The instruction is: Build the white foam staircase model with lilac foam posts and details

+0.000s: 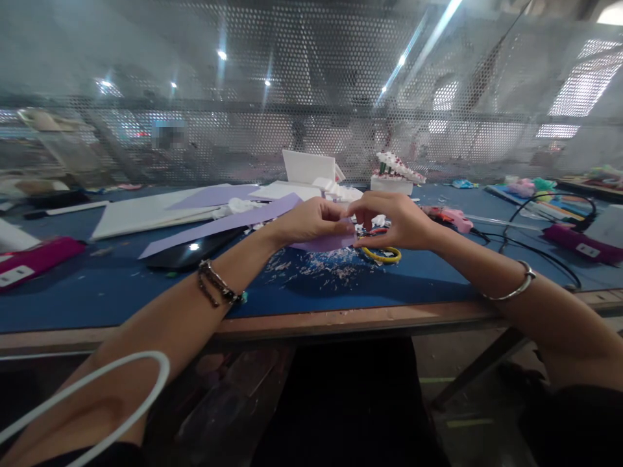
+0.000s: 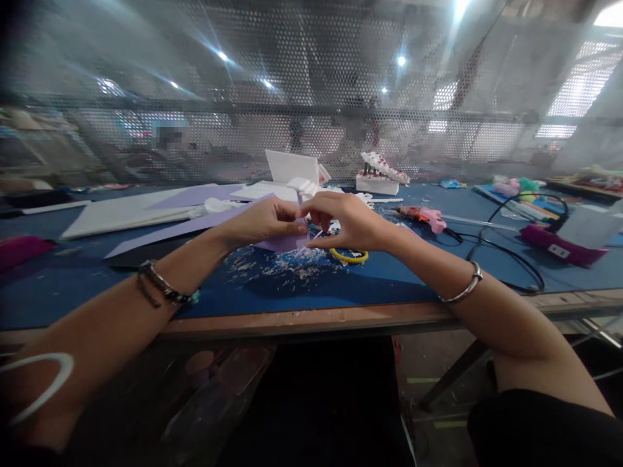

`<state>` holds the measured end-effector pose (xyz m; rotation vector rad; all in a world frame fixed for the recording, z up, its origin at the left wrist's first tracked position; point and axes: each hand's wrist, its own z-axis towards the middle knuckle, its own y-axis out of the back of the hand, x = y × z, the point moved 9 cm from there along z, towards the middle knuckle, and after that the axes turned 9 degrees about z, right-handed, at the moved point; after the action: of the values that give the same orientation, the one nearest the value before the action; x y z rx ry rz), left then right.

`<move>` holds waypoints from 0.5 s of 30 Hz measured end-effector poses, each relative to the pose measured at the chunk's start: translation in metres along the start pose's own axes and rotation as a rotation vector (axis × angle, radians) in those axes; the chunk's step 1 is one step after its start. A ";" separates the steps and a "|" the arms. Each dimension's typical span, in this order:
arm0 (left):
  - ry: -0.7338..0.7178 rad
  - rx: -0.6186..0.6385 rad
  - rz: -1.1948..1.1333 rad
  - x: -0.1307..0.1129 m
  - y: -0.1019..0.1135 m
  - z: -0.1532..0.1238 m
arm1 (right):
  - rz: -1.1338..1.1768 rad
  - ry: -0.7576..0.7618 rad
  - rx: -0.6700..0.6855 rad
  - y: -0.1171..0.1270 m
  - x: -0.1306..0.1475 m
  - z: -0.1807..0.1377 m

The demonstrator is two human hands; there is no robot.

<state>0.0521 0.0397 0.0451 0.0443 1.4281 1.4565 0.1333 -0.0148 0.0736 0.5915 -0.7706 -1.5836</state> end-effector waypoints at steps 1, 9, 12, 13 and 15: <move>-0.001 -0.003 0.006 0.000 0.000 0.000 | 0.010 -0.018 0.006 0.000 -0.001 0.000; 0.085 -0.012 0.066 0.009 0.002 0.000 | -0.150 0.060 0.055 -0.006 0.002 -0.003; 0.131 -0.004 0.048 0.014 0.004 -0.002 | -0.220 0.035 0.088 -0.008 -0.001 -0.004; 0.163 0.007 0.012 0.018 0.004 -0.002 | -0.236 0.023 0.091 -0.007 -0.002 -0.005; 0.250 0.020 -0.101 0.029 0.004 -0.005 | -0.245 0.006 0.079 -0.005 -0.002 -0.005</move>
<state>0.0336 0.0568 0.0291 -0.2009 1.6223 1.4007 0.1339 -0.0134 0.0668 0.7715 -0.7819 -1.7804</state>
